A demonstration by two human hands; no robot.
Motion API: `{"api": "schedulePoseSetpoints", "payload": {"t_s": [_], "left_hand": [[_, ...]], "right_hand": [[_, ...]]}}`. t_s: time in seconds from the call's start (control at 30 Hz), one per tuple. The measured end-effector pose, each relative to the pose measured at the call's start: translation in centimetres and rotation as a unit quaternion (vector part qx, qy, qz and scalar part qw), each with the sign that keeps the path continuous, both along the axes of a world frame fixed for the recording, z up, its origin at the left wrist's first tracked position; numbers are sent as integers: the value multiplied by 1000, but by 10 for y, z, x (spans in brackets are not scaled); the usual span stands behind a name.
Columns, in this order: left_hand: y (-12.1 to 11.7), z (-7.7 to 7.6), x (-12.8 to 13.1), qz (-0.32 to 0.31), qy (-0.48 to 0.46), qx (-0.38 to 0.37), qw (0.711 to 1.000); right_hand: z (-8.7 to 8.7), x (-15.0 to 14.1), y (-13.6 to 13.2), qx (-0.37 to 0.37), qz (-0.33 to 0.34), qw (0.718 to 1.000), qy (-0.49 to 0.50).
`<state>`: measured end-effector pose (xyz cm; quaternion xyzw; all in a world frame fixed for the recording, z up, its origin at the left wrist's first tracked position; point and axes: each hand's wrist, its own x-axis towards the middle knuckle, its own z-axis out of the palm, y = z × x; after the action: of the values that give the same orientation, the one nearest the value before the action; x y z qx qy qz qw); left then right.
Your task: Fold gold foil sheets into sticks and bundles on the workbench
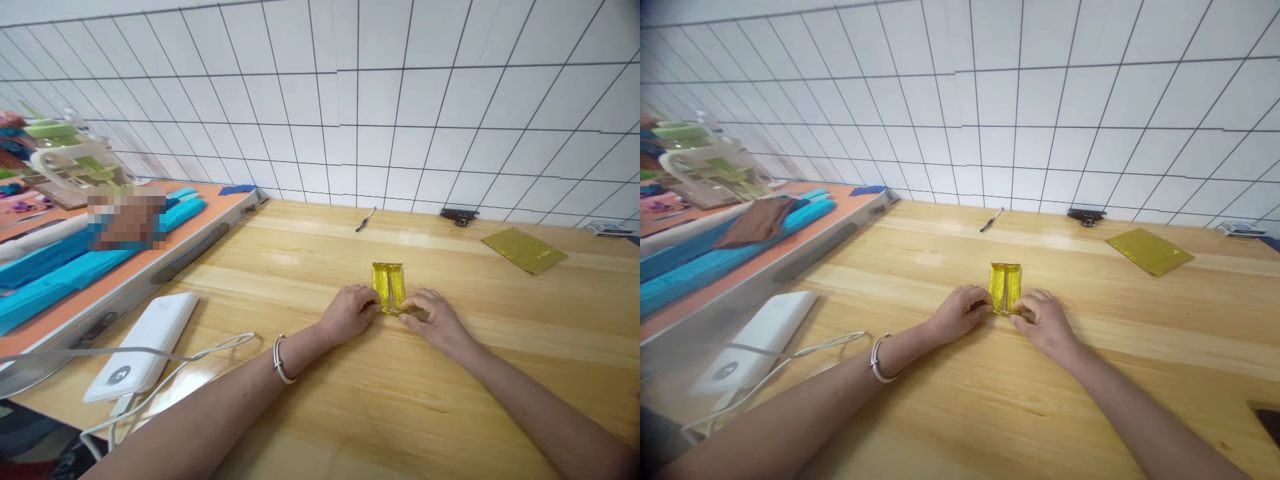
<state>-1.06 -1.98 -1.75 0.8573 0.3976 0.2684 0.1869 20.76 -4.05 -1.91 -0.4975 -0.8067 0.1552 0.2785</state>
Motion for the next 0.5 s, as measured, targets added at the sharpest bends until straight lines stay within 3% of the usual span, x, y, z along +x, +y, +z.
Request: {"api": "schedulePoseSetpoints", "payload": {"t_s": [0.23,0.5], "left_hand": [[-2,2,-8,-49,28,6,998],[-3,-2,0,22,36,-1,999]], "right_hand": [[-5,3,3,-2,13,1000,2],[-7,-2,3,5,-8,1000,-14]]}}
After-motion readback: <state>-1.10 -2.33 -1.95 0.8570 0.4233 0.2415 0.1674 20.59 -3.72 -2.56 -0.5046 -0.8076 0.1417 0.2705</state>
